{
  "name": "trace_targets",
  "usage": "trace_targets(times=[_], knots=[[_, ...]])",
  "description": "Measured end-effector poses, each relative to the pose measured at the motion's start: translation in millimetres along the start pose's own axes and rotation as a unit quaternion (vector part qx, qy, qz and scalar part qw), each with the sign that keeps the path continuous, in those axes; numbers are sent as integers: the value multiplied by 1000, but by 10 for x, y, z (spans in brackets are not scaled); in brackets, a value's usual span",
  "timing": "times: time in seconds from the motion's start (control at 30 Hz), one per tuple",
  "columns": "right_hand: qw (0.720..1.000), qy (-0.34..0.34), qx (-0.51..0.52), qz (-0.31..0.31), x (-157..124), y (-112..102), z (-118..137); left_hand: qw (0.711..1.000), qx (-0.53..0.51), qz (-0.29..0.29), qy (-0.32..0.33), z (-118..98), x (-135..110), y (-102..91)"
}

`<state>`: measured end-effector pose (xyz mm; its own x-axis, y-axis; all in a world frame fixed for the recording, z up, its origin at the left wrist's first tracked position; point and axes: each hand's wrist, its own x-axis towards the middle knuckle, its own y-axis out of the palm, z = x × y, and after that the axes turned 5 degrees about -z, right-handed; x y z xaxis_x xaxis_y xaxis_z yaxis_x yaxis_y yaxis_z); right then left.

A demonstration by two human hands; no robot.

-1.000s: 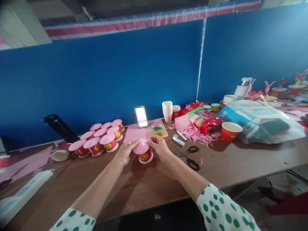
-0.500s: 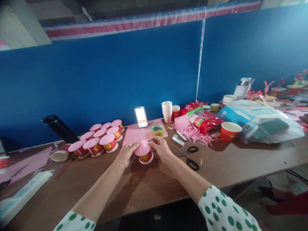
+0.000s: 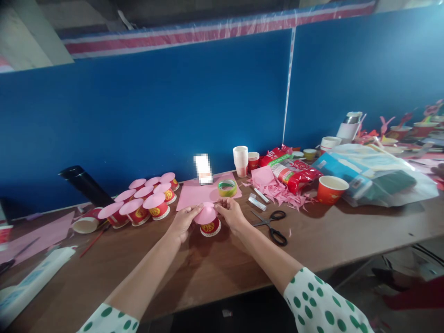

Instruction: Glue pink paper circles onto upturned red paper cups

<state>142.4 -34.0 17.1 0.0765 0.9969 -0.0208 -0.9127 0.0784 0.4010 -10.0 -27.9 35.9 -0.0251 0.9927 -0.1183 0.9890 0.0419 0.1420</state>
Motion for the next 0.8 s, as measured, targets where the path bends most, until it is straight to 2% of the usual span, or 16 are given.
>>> trace_targets(times=[0.2, 0.3, 0.4, 0.5, 0.67, 0.8], knots=[[1000, 15, 2, 4, -24, -12, 10, 1000, 13, -6, -3, 3, -30, -4], [1000, 4, -13, -9, -34, -26, 11, 999, 24, -37, -8, 22, -75, -36], [999, -15, -19, -26, -40, -37, 15, 996, -18, -77, 32, 87, -152, -62], [997, -39, -53, -28, -52, -19, 29, 989, -83, -94, 74, 184, -239, -53], [985, -110, -133, -2, -84, 71, 32, 986, -132, -82, 67, 289, -314, 26], [984, -100, -142, 25, -103, 125, -5, 985, -150, -55, 65, 294, -327, 72]])
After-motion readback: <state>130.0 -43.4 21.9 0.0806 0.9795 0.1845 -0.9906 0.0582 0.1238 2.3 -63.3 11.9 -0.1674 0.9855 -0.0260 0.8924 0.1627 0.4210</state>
